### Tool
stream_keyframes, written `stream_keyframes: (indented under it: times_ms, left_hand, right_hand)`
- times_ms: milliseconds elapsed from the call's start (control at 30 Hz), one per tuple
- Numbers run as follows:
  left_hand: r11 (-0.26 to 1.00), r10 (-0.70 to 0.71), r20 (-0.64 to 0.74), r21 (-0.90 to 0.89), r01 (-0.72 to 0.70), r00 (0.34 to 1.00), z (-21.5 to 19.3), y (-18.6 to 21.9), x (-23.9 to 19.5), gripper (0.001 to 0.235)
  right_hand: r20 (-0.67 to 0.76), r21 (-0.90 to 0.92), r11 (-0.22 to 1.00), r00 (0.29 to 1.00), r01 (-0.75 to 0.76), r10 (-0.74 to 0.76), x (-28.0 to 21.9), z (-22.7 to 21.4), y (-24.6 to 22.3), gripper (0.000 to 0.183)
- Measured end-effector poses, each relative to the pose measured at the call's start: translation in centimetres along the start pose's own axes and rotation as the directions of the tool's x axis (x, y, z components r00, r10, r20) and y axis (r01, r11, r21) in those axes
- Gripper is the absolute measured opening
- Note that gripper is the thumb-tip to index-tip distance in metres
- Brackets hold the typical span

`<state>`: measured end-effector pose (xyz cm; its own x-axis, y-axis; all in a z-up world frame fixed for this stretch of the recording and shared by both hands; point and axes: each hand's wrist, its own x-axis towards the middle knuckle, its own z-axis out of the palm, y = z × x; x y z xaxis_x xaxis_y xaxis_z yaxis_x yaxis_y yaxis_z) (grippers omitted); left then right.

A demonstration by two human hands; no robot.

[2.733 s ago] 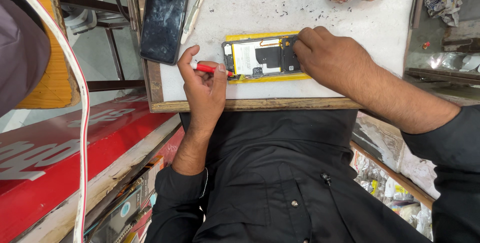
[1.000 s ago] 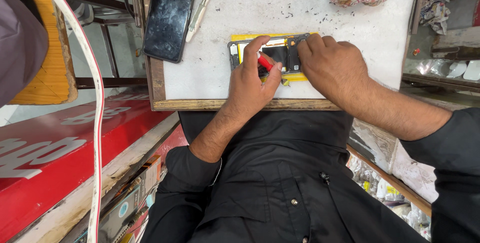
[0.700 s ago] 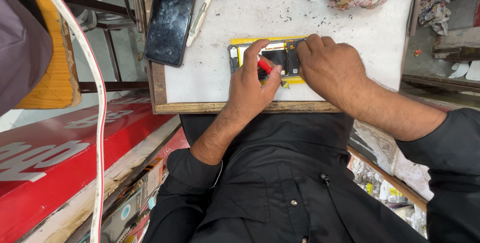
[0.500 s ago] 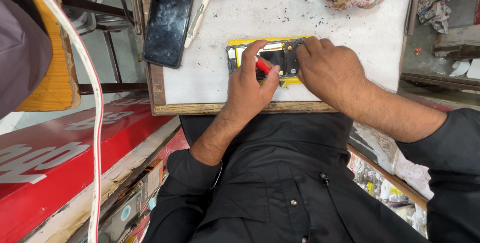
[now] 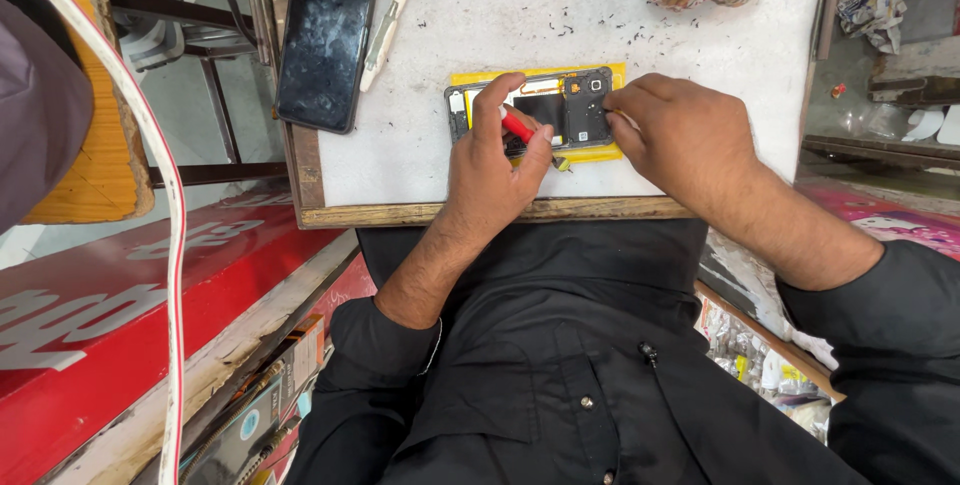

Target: The person disassembles a smartphone on a workbench, using a screwdriver to remove screws and prying tools to separate the back cover and internal components. They remove the battery, motherboard, and camera module, then reassemble the phone by placing components back and securing the back cover.

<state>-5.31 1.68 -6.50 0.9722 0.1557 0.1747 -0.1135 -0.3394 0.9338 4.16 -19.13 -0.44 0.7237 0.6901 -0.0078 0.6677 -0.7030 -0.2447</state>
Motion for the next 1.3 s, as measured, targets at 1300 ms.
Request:
stream_keyframes:
  times_ms: [1300]
  left_hand:
    - [0.895,0.333,0.043,0.301,-0.330,0.942,2.4,1.4,3.8,0.062]
  right_hand:
    - [-0.366,0.595,0.781,0.803,-0.187,0.471,-5.5,5.1,-1.6,0.018]
